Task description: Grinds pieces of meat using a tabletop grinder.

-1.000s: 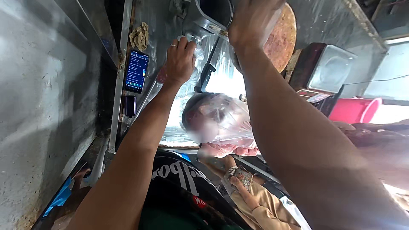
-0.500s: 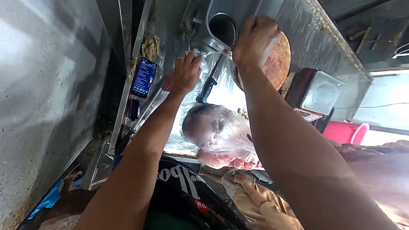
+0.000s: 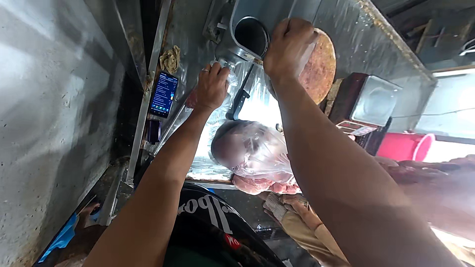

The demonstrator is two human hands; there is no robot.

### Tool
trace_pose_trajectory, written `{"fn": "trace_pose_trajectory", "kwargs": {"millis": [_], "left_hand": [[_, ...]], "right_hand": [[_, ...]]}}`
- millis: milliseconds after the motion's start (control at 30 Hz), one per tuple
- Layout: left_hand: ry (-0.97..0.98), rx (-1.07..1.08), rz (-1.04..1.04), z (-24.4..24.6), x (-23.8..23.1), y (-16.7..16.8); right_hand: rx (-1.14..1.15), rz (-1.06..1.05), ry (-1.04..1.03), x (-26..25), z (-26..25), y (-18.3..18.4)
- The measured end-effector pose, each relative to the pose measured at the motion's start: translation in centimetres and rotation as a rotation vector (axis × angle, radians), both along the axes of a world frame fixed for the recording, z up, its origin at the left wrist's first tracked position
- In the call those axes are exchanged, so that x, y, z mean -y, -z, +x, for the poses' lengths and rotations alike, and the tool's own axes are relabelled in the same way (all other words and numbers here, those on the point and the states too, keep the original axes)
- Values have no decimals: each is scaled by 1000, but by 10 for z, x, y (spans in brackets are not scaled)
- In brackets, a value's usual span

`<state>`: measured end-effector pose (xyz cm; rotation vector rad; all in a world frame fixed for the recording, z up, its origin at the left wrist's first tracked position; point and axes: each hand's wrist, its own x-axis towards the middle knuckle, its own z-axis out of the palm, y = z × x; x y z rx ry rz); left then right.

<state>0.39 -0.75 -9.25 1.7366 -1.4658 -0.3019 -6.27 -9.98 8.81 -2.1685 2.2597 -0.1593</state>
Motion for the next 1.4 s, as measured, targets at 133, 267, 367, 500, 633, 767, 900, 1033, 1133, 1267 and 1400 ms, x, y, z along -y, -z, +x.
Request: {"fn": "trace_pose_trajectory", "kwargs": {"millis": [133,267,367,500,633,767,900,1033,1133,1267,1400], "left_hand": [[-3,11,-15,-4,0,4],[13,18,18,-1,-1,-1],[18,15,14,1,0,-1],[13,21,9,-2,-1,1],[13,17,10,-2,-1,1],[14,20,13,-2,-1,0],[20,15,28,-2,-2,0],[8,18,31,-1,-1,-1],[8,15,8,-4,-1,2],[-8,3,0,-3,0,2],[17,-6,-13,-6,-1,5]], "right_hand": [[-25,19,20,0,-3,0],[-17,14,32,-2,0,-1],[-27,25,50,-1,2,-2],[-38,19,50,-1,0,0],[-31,11,33,-1,0,0],[-29,2,40,-2,-1,0],[-19,4,16,-3,-2,1],[-12,31,-4,0,-1,-2],[-22,27,4,0,-3,-1],[-16,12,12,1,-1,1],[-35,-9,19,-1,-4,2]]}}
